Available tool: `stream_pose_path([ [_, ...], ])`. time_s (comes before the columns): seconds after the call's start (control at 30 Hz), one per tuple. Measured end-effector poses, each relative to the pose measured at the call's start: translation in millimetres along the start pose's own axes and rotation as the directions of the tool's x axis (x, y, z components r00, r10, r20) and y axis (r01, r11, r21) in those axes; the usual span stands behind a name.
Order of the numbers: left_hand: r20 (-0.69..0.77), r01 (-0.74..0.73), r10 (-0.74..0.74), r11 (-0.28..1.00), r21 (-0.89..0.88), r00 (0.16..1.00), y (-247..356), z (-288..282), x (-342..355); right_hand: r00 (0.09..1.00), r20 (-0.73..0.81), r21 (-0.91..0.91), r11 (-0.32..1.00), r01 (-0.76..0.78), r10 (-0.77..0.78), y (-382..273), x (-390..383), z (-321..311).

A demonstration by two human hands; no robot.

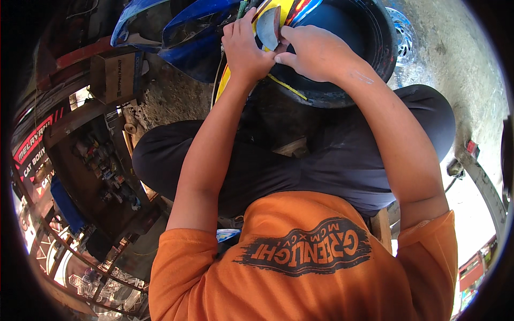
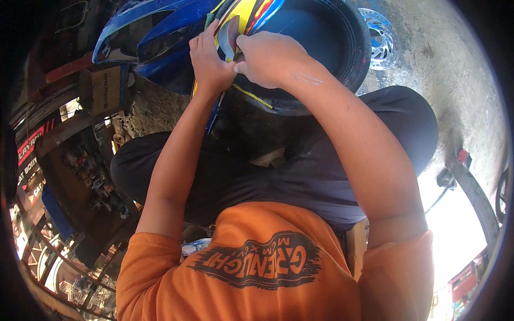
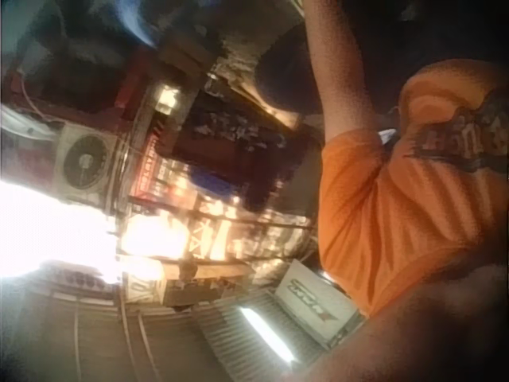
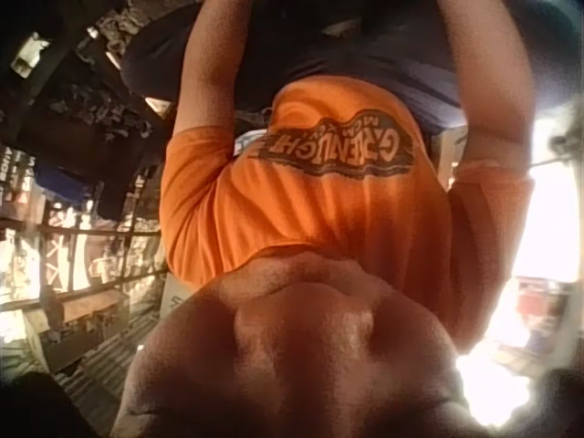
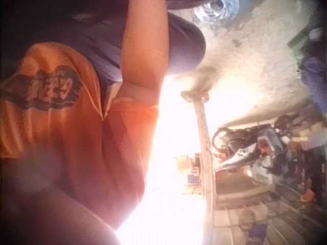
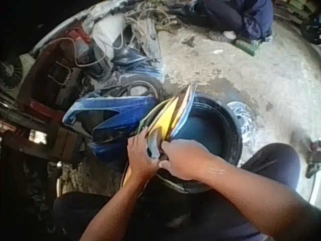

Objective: The person sands the surface of a blue and yellow motorcycle fairing by hand using a piece of sandpaper dipped in a bucket of water.

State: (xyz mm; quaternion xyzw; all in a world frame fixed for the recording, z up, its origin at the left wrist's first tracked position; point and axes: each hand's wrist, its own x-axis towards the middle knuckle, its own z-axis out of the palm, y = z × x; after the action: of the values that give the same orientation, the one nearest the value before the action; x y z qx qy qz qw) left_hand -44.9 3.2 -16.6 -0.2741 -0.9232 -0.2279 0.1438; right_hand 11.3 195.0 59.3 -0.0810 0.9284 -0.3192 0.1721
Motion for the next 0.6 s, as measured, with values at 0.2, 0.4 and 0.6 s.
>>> stream_pose_path([
  [0.2,0.013,0.011,-0.011,1.0,-0.001,1.0,-2.6,0.9,-0.8,1.0,-0.016,0.001,1.0,0.008,-0.008,-0.8,-0.8,1.0],
  [0.4,0.017,0.02,-0.02,1.0,-0.006,1.0,-1.1,0.7,-1.0,1.0,-0.004,0.001,1.0,0.008,-0.008,-1.4,-1.7,-1.5],
  [0.6,0.019,0.006,-0.006,1.0,-0.013,1.0,-1.4,0.3,-0.6,1.0,-0.015,0.001,1.0,0.016,-0.016,1.2,-0.8,2.0],
])
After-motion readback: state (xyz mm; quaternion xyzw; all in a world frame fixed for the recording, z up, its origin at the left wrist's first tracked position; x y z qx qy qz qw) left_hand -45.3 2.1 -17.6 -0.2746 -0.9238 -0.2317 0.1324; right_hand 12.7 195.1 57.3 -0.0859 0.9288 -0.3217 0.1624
